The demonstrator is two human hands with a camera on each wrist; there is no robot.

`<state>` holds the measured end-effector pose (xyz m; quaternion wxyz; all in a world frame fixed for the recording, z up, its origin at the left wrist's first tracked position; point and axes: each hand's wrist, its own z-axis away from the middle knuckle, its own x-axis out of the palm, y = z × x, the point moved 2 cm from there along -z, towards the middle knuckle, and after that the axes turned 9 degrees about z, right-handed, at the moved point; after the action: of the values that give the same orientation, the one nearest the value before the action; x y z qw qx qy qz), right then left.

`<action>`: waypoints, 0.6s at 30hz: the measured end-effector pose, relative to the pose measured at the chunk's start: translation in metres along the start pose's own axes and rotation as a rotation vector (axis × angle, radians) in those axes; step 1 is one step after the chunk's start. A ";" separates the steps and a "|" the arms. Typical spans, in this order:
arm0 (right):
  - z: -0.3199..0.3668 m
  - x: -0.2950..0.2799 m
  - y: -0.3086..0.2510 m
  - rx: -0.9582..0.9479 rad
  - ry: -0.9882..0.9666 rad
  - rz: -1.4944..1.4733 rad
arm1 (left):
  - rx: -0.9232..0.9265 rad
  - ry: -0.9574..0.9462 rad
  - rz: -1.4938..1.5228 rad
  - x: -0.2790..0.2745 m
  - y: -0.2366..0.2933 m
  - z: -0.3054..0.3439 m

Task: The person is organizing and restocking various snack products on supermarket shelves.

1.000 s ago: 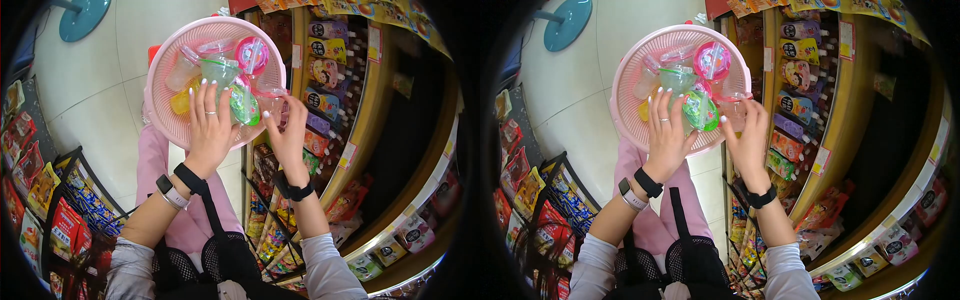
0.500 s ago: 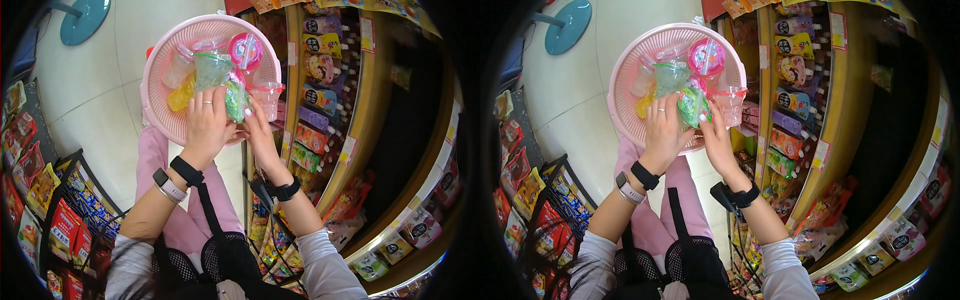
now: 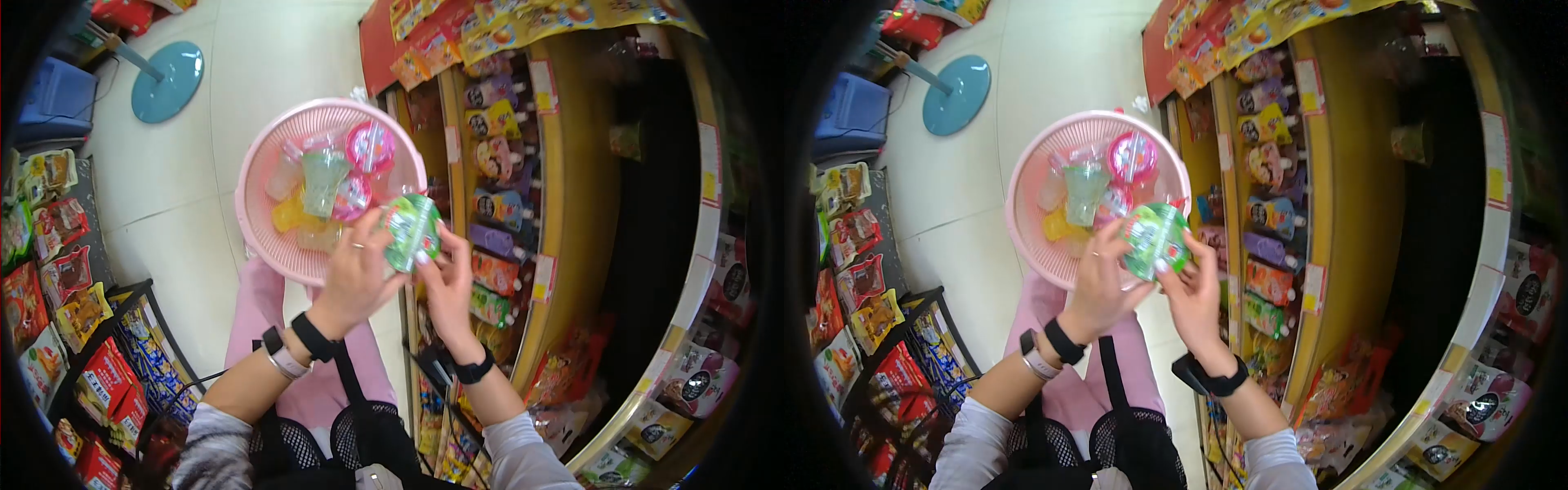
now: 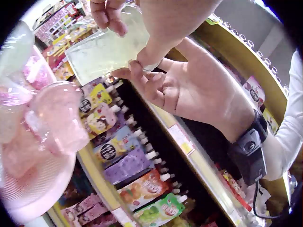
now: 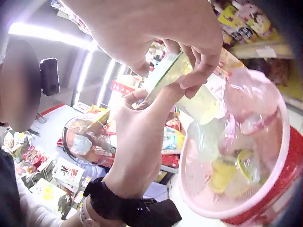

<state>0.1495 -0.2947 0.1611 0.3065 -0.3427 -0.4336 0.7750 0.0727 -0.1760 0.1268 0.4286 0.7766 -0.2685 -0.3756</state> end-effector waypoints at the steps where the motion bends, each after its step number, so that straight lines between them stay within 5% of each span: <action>1: -0.001 -0.012 -0.008 -0.056 0.038 0.027 | -0.003 0.006 0.085 0.010 0.009 -0.009; 10: -0.028 -0.154 -0.101 -0.433 0.479 -0.010 | 0.405 0.035 0.303 0.103 0.118 -0.152; 15: -0.058 -0.221 -0.112 -0.402 0.518 -0.046 | 0.354 -0.060 0.431 0.151 0.150 -0.196; 18: -0.084 -0.247 -0.094 -0.248 0.455 0.019 | 0.219 -0.270 0.442 0.178 0.139 -0.206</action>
<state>0.3752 -0.4059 0.2767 0.3444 -0.5471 -0.4420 0.6218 0.3292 -0.2796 0.2565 0.3740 0.6837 -0.5252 -0.3418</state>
